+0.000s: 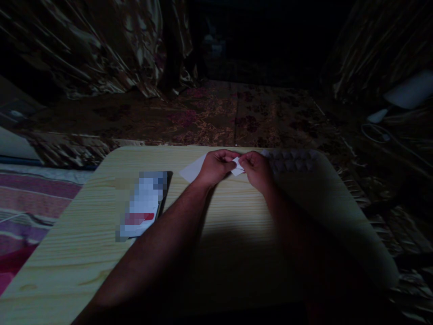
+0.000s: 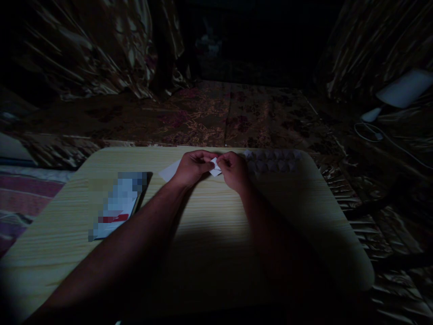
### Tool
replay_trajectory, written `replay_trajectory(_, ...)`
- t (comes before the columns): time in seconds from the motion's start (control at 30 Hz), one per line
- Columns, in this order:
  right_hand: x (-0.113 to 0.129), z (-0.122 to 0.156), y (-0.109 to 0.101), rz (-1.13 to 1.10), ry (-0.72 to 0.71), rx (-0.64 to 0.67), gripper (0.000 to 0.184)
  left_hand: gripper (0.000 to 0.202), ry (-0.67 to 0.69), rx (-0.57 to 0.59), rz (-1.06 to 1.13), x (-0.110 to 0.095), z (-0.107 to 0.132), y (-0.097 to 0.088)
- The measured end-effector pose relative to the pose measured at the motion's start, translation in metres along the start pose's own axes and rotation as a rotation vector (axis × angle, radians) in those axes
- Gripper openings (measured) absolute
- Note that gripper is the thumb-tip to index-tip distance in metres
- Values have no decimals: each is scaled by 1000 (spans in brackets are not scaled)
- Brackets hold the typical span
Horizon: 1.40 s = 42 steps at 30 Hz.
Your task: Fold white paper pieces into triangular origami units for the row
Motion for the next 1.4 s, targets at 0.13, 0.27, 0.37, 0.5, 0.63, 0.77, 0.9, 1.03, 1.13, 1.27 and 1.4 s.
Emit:
replay_trajectory(0.13,3,0,-1,60,32,-30,17,32,9,-12,-29,2,0,1)
replay_trajectory(0.27,6,1,-2,100,42,-45,18,30,35,-7,-27,3,0,3)
replay_trajectory(0.37,9,2,-2,93,51,-57,18,29,41,0,-38,3,0,4)
replay_trajectory(0.5,11,1,-2,42,61,-64,18,29,51,0,-54,3,1,5)
replay_trajectory(0.63,11,1,-2,17,51,-86,17,30,66,1,-50,3,1,6)
replay_trajectory(0.77,9,0,-2,6,51,-86,18,29,71,-6,-70,3,1,6)
replay_trajectory(0.9,7,0,0,-38,50,-93,17,29,70,-8,-73,4,1,6)
replay_trajectory(1.03,7,0,1,-85,30,-99,17,30,54,-9,-101,7,0,4)
replay_trajectory(1.13,9,0,0,-96,53,-97,20,28,38,-7,-116,8,-1,3)
replay_trajectory(1.27,15,1,-1,-43,77,-75,20,19,38,-15,-157,6,-2,2)
replay_trajectory(1.4,16,2,0,-37,97,-46,20,16,52,-28,-221,2,-1,3)
Point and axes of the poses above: each hand's wrist, its own z-axis away from the middle knuckle, its own y-axis out of the palm, x = y × z, the point moved 1 cm from there along -z, towards the middle knuckle, and after that the axes turned 12 degrees about x, right-handed, at the moved point
